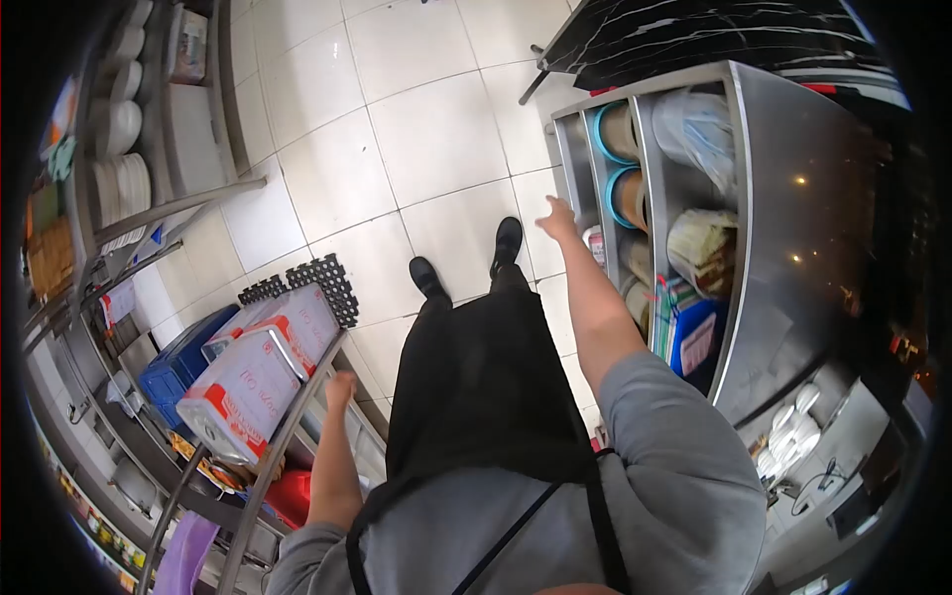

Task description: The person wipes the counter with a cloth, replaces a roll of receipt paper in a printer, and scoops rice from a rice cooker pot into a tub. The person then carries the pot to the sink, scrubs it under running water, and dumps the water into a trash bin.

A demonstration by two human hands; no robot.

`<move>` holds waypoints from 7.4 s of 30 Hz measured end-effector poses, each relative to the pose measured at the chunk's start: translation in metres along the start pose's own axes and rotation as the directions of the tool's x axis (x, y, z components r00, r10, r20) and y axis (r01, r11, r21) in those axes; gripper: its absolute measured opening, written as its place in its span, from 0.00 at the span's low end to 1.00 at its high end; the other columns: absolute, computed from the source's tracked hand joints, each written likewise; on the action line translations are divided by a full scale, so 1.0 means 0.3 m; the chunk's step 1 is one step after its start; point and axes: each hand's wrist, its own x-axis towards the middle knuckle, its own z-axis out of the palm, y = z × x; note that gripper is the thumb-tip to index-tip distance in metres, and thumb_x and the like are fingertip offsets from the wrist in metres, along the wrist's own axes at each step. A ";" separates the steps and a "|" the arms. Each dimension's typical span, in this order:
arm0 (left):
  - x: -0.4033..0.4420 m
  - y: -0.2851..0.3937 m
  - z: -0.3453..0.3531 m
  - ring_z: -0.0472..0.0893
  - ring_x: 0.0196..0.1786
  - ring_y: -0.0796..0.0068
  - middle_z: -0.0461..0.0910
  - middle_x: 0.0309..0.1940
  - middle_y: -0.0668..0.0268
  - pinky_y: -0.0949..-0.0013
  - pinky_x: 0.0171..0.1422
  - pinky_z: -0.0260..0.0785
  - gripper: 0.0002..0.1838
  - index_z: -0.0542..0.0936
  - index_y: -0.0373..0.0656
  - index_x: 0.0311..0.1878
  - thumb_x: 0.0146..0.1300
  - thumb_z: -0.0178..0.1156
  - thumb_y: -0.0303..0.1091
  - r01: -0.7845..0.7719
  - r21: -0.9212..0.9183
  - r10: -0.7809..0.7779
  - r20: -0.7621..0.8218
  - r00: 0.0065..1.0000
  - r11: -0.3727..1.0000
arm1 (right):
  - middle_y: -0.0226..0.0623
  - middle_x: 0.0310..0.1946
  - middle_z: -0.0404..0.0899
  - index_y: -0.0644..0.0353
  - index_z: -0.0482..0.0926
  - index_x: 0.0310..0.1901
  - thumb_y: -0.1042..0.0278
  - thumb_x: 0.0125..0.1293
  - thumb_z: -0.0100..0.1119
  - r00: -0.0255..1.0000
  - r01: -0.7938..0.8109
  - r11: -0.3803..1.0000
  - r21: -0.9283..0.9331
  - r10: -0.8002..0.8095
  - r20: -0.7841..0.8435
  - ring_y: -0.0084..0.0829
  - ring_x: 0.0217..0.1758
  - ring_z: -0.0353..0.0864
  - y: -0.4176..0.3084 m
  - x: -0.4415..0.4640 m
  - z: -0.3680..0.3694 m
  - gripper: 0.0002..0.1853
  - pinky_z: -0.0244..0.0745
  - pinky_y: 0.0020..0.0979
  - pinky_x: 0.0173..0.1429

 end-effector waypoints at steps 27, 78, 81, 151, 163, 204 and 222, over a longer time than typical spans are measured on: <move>-0.086 0.238 0.085 0.77 0.25 0.78 0.77 0.27 0.68 0.76 0.24 0.68 0.12 0.76 0.40 0.39 0.57 0.57 0.38 0.357 -0.283 -0.328 0.144 0.934 0.890 | 0.52 0.39 0.76 0.69 0.72 0.43 0.52 0.35 0.70 0.145 0.128 0.046 0.991 0.987 -0.064 0.43 0.41 0.77 0.078 0.454 0.102 0.35 0.72 0.38 0.48; -1.348 1.497 -0.357 0.61 0.62 0.68 0.61 0.59 0.58 0.67 0.64 0.52 0.46 0.53 0.42 0.65 0.43 0.66 0.33 -0.645 -0.655 0.649 0.695 -0.311 0.393 | 0.37 0.49 0.73 0.63 0.69 0.54 0.68 0.55 0.59 0.779 0.598 0.183 0.780 0.098 -0.620 0.26 0.50 0.71 -0.406 -2.065 -0.581 0.24 0.64 0.29 0.54; -1.459 1.444 -0.282 0.61 0.60 0.71 0.61 0.57 0.62 0.68 0.62 0.55 0.46 0.54 0.43 0.65 0.41 0.66 0.25 -0.675 -0.635 0.540 0.742 -0.398 0.375 | 0.42 0.49 0.72 0.65 0.69 0.54 0.67 0.50 0.63 0.513 0.623 0.655 0.428 0.071 -0.855 0.32 0.53 0.70 -0.353 -2.217 -0.510 0.28 0.63 0.30 0.56; -2.488 1.754 1.122 0.74 0.46 0.70 0.73 0.44 0.62 0.68 0.45 0.70 0.35 0.68 0.43 0.53 0.35 0.69 0.29 -0.817 -0.399 0.613 0.540 -0.576 -0.416 | 0.30 0.31 0.79 0.59 0.77 0.31 0.70 0.48 0.60 -0.075 0.155 0.954 -0.257 -0.248 -0.966 0.30 0.32 0.78 1.166 -2.684 -0.972 0.07 0.74 0.29 0.35; -2.505 1.736 1.121 0.75 0.45 0.64 0.73 0.44 0.57 0.66 0.45 0.70 0.35 0.69 0.39 0.51 0.34 0.70 0.32 -0.791 -0.254 0.657 0.448 -0.606 -0.556 | 0.30 0.25 0.77 0.60 0.74 0.26 0.71 0.49 0.60 -0.147 0.114 0.949 -0.294 -0.277 -0.950 0.28 0.25 0.76 1.173 -2.649 -0.975 0.05 0.74 0.27 0.27; -2.330 1.840 1.167 0.73 0.48 0.59 0.72 0.45 0.53 0.65 0.53 0.65 0.39 0.66 0.38 0.53 0.32 0.69 0.34 -0.857 -0.160 0.590 0.663 -0.461 -0.489 | 0.41 0.33 0.78 0.61 0.72 0.38 0.70 0.56 0.55 0.128 0.183 0.959 0.217 0.195 -0.972 0.37 0.36 0.79 1.272 -2.573 -1.073 0.09 0.72 0.33 0.36; -2.738 2.492 1.197 0.63 0.58 0.53 0.70 0.50 0.57 0.59 0.61 0.56 0.30 0.67 0.43 0.52 0.42 0.42 0.12 -0.418 0.087 0.406 -0.126 -0.905 -0.904 | 0.47 0.43 0.74 0.61 0.74 0.45 0.62 0.61 0.49 -0.359 0.034 0.998 -0.051 -0.036 -0.933 0.43 0.48 0.72 1.585 -2.567 -1.749 0.15 0.65 0.34 0.51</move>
